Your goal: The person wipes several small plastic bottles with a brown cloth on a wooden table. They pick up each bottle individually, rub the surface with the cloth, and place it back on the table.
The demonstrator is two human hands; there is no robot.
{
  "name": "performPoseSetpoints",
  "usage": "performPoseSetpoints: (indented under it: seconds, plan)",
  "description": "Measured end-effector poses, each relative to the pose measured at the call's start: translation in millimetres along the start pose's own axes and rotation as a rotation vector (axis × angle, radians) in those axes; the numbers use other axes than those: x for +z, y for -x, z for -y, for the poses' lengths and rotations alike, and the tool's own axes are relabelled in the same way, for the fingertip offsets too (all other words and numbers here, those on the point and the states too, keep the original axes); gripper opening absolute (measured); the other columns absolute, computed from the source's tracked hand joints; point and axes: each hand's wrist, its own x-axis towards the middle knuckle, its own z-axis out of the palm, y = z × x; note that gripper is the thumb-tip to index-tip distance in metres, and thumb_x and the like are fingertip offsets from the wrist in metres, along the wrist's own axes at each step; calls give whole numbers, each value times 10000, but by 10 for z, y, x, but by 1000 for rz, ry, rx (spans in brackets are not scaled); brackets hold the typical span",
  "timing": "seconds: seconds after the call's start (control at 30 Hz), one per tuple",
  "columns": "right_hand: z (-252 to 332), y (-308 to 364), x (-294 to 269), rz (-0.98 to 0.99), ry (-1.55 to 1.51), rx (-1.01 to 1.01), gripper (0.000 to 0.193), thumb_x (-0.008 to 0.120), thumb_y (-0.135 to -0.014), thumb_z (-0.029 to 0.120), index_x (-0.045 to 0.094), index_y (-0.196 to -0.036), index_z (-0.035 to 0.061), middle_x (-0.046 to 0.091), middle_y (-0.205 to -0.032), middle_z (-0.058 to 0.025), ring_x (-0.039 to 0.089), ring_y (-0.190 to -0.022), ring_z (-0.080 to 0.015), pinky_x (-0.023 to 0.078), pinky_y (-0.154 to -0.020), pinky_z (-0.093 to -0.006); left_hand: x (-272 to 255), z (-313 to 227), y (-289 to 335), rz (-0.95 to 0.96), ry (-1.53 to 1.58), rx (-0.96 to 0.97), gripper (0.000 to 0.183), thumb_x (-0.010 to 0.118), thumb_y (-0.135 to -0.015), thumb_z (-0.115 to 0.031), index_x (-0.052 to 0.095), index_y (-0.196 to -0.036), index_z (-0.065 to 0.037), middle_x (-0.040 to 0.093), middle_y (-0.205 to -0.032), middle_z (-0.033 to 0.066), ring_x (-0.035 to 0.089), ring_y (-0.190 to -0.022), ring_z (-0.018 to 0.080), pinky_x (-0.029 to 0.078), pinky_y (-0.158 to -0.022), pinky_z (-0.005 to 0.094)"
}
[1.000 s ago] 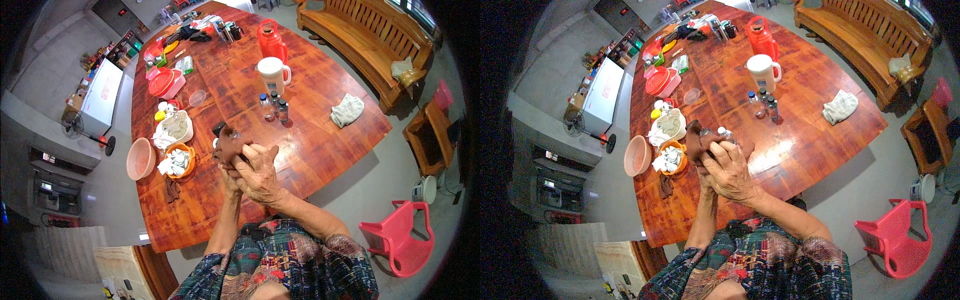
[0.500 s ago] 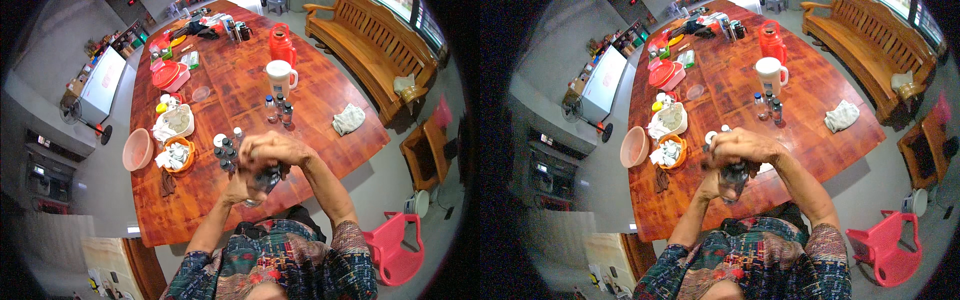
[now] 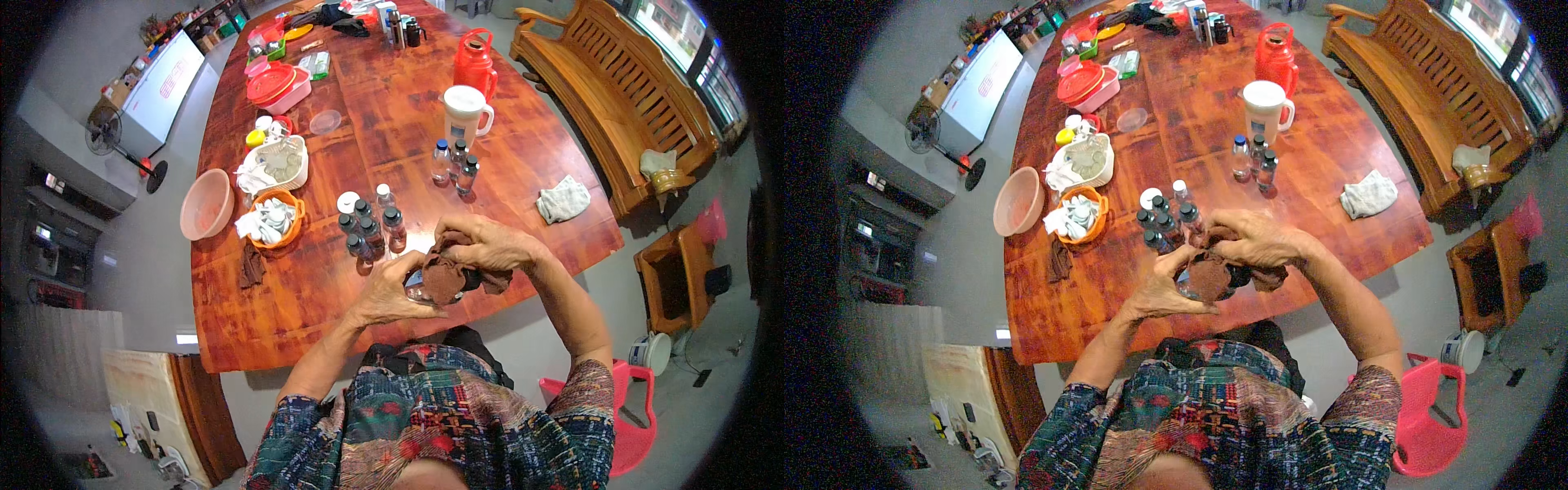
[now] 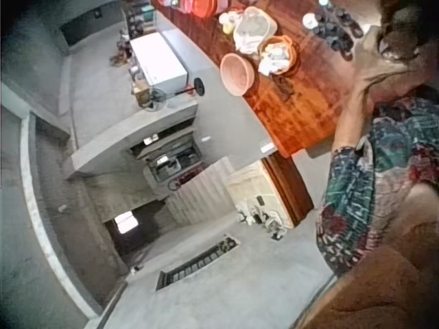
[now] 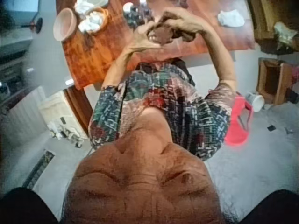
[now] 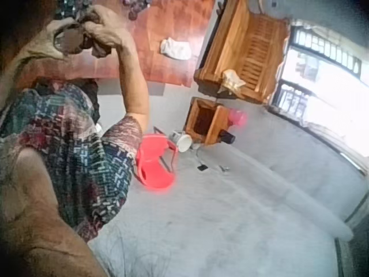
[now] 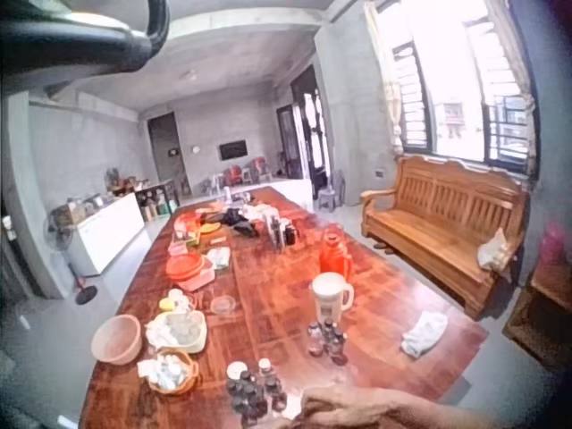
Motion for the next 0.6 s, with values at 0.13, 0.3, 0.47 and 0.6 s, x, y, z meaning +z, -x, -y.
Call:
performPoseSetpoints:
  seconds: [0.13,0.3,0.47,0.6]
  plan:
    - [-332,-63,99,-202,-518,-98,171,607,-827,89,544,-981,49,551,-975,-9,527,-894,-100,424,-810,-244,31,-86,-45,-40,265,-95,684,861,-570,-231,508,-1114,-14,576,-1004,61,561,-947,154,457,-843,284]
    - [-417,-279,434,-678,-743,-336,232,463,-938,111,532,-1146,36,571,-980,-9,534,-895,-85,446,-783,-226,154,-90,-265,-315,630,-148,676,837,-634,-221,412,-1124,-29,514,-1024,41,521,-943,119,461,-819,277]
    - [-145,-302,678,-1021,77,-603,342,546,-841,28,503,-1180,22,500,-1087,-119,496,-1002,-218,402,-889,-328,143,-158,-359,-493,786,-66,690,738,-732,-407,375,-1178,-26,539,-1030,51,543,-925,128,480,-785,271]
    - [-320,-322,931,-1173,555,-664,523,639,-727,65,474,-1221,18,490,-1065,-156,469,-993,-325,385,-871,-376,99,-98,-450,-663,806,3,642,663,-794,-429,365,-1215,-47,531,-1062,48,535,-908,112,466,-790,255]
